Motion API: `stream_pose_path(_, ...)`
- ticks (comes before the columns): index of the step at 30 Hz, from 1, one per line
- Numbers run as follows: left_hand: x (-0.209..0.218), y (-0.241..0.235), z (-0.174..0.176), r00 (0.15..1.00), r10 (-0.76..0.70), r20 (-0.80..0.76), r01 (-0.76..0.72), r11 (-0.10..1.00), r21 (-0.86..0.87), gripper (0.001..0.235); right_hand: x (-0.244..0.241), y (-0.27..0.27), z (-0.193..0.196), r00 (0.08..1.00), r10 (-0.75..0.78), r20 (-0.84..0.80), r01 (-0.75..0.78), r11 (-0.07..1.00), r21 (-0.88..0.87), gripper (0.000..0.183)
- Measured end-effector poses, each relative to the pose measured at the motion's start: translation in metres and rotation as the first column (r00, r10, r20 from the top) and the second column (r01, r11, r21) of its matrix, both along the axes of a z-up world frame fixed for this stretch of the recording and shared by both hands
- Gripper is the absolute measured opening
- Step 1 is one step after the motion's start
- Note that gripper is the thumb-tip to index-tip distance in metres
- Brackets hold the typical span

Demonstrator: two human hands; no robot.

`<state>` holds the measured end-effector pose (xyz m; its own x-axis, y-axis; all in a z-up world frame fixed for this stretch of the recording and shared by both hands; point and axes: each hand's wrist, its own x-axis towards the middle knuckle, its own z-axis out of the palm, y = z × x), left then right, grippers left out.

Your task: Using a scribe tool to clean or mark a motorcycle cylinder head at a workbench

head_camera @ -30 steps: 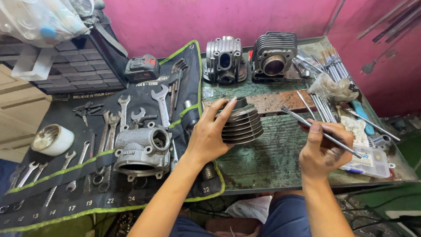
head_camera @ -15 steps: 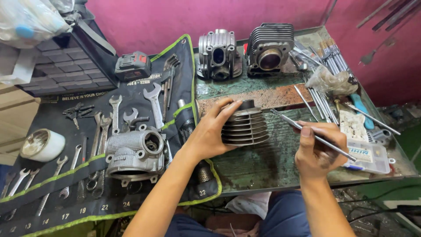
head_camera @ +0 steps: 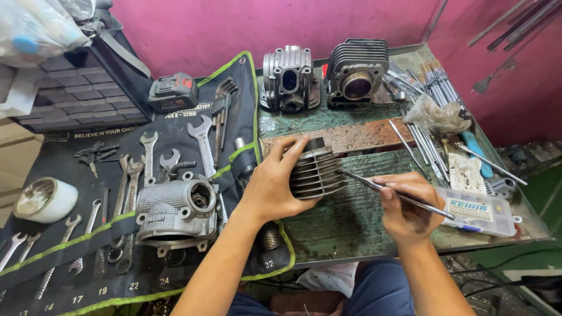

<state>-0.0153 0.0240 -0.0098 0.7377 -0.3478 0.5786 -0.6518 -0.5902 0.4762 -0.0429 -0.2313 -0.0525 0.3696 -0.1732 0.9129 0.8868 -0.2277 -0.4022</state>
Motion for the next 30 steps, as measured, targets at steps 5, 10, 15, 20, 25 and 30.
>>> stream_pose_path(5,-0.001,0.006,-0.012,0.988,-0.121,0.094,0.119,0.992,0.032,0.114,0.002,-0.014,-0.011,0.992,-0.120,0.047,0.117,0.992,0.054,0.025)
stream_pose_path(10,0.005,0.002,-0.017,0.978,-0.182,0.102,0.182,0.983,0.003,0.115,-0.003,-0.008,0.001,0.978,-0.208,0.030,0.206,0.976,0.064,0.029)
stream_pose_path(15,0.008,0.005,-0.007,0.977,-0.209,0.030,0.211,0.975,-0.067,0.113,-0.003,0.000,0.007,0.996,-0.066,-0.053,0.068,0.997,0.039,0.022)
stream_pose_path(20,0.005,0.003,-0.009,0.980,-0.200,0.015,0.200,0.980,-0.023,0.117,-0.009,0.012,0.023,0.986,0.078,-0.149,-0.071,0.996,0.051,0.021)
stream_pose_path(25,0.007,0.004,-0.011,0.982,-0.188,-0.002,0.188,0.982,-0.022,0.116,0.004,0.012,0.019,0.965,0.204,-0.164,-0.201,0.979,0.031,0.017)
stream_pose_path(30,0.008,0.005,-0.011,0.981,-0.196,-0.015,0.195,0.980,-0.049,0.115,0.002,0.015,0.017,0.952,0.240,-0.192,-0.230,0.970,0.072,0.017)
